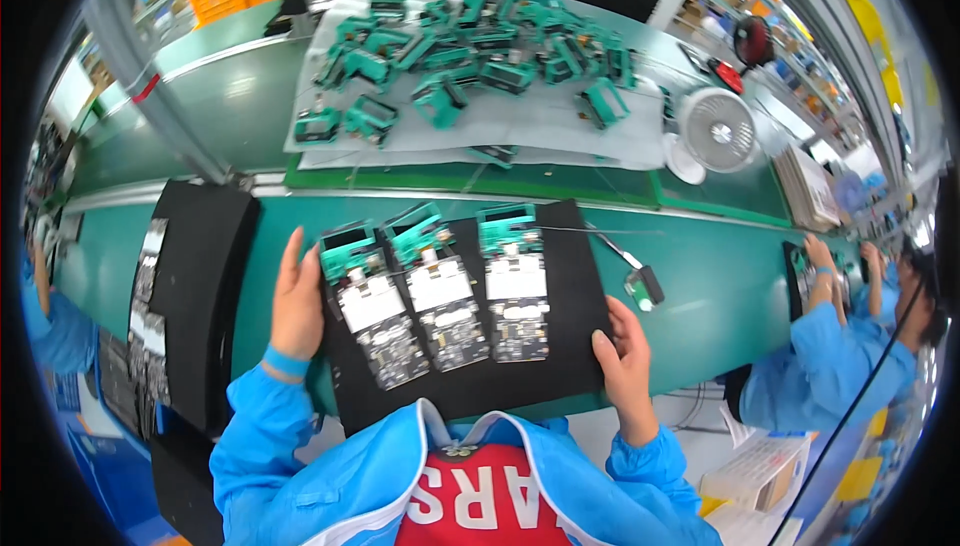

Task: The person assembles circuit boards by attaching green plastic components to them, using tweezers to manipulate the small parts.

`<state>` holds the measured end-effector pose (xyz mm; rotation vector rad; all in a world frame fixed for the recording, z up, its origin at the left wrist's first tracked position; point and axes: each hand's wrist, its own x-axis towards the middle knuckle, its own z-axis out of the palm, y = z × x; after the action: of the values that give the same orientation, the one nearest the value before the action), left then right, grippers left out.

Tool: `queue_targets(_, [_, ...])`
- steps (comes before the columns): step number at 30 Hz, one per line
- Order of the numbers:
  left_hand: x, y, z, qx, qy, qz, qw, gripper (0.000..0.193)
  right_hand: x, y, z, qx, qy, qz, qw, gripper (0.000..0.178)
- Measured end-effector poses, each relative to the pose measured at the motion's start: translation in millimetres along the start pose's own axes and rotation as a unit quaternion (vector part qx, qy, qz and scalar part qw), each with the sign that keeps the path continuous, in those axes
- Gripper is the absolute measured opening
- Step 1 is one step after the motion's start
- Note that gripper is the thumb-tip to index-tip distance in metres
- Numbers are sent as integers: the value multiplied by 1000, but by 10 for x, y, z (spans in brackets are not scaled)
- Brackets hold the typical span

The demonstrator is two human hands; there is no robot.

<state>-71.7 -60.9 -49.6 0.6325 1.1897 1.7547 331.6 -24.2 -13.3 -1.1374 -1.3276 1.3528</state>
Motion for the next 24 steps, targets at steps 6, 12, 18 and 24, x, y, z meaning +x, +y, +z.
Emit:
queue_targets(6, [-172,95,-316,-36,-14,-43,998,45,-109,45,56,312,-110,45,943,66])
queue_targets(12, [-63,338,-217,-50,-81,-20,995,40,-568,454,270,524,-91,149,834,62])
queue_targets(18, [8,295,492,-50,-121,-36,991,37,-768,55,489,447,-15,226,865,52])
queue_targets(24, [-210,-3,1967,-165,-232,-115,952,55,-515,534,-616,486,135,17,863,43])
